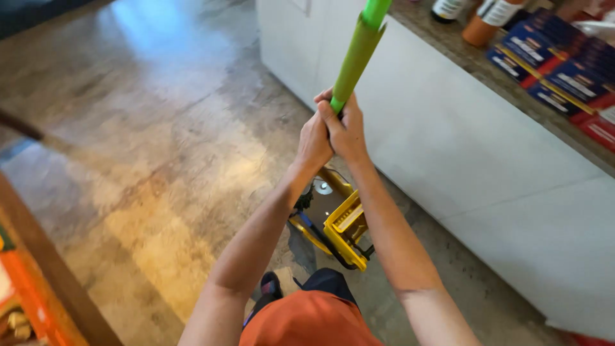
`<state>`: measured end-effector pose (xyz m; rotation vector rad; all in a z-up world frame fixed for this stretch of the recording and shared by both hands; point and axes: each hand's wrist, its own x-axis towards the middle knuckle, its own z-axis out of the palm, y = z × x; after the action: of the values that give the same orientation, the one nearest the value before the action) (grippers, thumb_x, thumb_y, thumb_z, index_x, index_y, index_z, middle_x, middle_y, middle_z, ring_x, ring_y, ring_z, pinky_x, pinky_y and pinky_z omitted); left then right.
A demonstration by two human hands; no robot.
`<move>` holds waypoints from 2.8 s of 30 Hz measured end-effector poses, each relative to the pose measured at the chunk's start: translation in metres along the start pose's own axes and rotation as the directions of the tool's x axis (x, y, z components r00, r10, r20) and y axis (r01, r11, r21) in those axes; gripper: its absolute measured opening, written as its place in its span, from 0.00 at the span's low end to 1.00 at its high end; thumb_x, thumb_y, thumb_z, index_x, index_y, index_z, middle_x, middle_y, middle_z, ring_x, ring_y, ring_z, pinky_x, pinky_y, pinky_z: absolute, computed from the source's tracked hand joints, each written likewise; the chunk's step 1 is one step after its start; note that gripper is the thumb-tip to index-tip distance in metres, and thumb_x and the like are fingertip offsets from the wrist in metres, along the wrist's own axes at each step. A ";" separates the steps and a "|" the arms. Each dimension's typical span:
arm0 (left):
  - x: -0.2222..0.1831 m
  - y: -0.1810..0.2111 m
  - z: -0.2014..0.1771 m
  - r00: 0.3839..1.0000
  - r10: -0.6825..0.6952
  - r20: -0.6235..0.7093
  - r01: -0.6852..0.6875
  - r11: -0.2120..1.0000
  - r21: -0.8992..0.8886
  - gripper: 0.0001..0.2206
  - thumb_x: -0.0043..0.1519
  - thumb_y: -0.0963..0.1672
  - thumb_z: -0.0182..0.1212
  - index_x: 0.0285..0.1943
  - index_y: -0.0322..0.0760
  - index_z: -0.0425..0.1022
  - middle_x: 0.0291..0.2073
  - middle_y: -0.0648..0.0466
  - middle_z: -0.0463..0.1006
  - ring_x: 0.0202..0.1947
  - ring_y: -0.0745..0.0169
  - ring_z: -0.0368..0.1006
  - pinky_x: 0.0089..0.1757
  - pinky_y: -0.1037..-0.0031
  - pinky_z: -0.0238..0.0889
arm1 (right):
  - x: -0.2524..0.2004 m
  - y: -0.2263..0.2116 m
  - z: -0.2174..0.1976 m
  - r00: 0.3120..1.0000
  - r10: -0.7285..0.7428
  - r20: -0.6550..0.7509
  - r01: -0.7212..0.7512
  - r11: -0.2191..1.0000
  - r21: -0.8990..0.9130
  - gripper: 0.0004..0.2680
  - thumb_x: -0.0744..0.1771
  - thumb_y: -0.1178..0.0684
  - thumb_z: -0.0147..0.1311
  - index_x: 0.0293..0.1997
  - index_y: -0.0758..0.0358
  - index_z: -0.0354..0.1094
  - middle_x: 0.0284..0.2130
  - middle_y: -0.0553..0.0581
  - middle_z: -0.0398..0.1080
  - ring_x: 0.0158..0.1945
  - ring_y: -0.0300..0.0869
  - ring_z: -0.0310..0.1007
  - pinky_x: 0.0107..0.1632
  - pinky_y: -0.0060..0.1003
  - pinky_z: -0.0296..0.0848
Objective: The person mops a concrete floor in a retail store using a green-handled mop and a yellow bucket. They dip the mop into the bucket, wring it out using the built-in press, and then mop the floor between aisles of shoes and other merchandise.
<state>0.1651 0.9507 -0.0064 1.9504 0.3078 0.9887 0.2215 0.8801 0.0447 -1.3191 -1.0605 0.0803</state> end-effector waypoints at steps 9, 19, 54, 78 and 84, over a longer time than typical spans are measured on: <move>-0.017 -0.155 0.093 0.987 0.052 0.152 -0.039 0.995 -0.088 0.10 0.63 0.39 0.58 0.52 0.32 0.70 0.34 0.38 0.78 0.36 0.35 0.75 0.36 0.55 0.67 | -0.034 0.126 -0.027 0.955 0.237 -0.180 -0.264 0.954 -0.143 0.08 0.70 0.54 0.55 0.52 0.66 0.67 0.44 0.60 0.73 0.49 0.45 0.71 0.56 0.40 0.70; -0.040 -0.178 0.123 0.927 -0.143 0.348 0.267 0.902 -0.339 0.15 0.61 0.39 0.57 0.58 0.36 0.70 0.37 0.44 0.80 0.37 0.55 0.75 0.38 0.68 0.70 | -0.074 0.198 -0.049 0.942 0.282 -0.183 -0.324 0.906 -0.271 0.10 0.68 0.53 0.56 0.51 0.68 0.69 0.47 0.63 0.76 0.50 0.50 0.76 0.55 0.41 0.71; 0.005 -0.175 0.087 0.844 0.034 0.535 0.111 0.965 -0.237 0.12 0.61 0.45 0.61 0.51 0.36 0.75 0.42 0.40 0.82 0.45 0.34 0.76 0.42 0.57 0.70 | -0.054 0.169 -0.004 0.787 0.268 -0.556 -0.435 0.880 -0.192 0.11 0.69 0.58 0.56 0.55 0.65 0.58 0.48 0.58 0.75 0.52 0.42 0.73 0.58 0.38 0.72; -0.052 -0.163 0.115 0.915 -0.075 0.396 0.058 0.997 0.053 0.11 0.56 0.42 0.60 0.46 0.35 0.72 0.37 0.38 0.80 0.40 0.30 0.75 0.37 0.49 0.68 | -0.091 0.137 -0.032 0.888 0.303 -0.346 -0.390 0.894 -0.219 0.07 0.68 0.61 0.56 0.49 0.65 0.65 0.48 0.58 0.76 0.54 0.43 0.76 0.60 0.38 0.71; 0.035 -0.046 0.084 0.894 0.017 0.448 -0.033 0.999 0.027 0.09 0.57 0.43 0.62 0.44 0.35 0.72 0.32 0.41 0.80 0.35 0.35 0.77 0.37 0.52 0.69 | -0.021 0.054 -0.057 0.922 0.116 -0.370 -0.161 0.982 -0.094 0.07 0.70 0.64 0.55 0.52 0.67 0.62 0.47 0.58 0.73 0.53 0.44 0.73 0.61 0.40 0.72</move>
<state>0.2578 0.9454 -0.0484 2.1501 0.0352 0.5234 0.2751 0.8426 -0.0041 -1.4526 -0.6639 -0.1222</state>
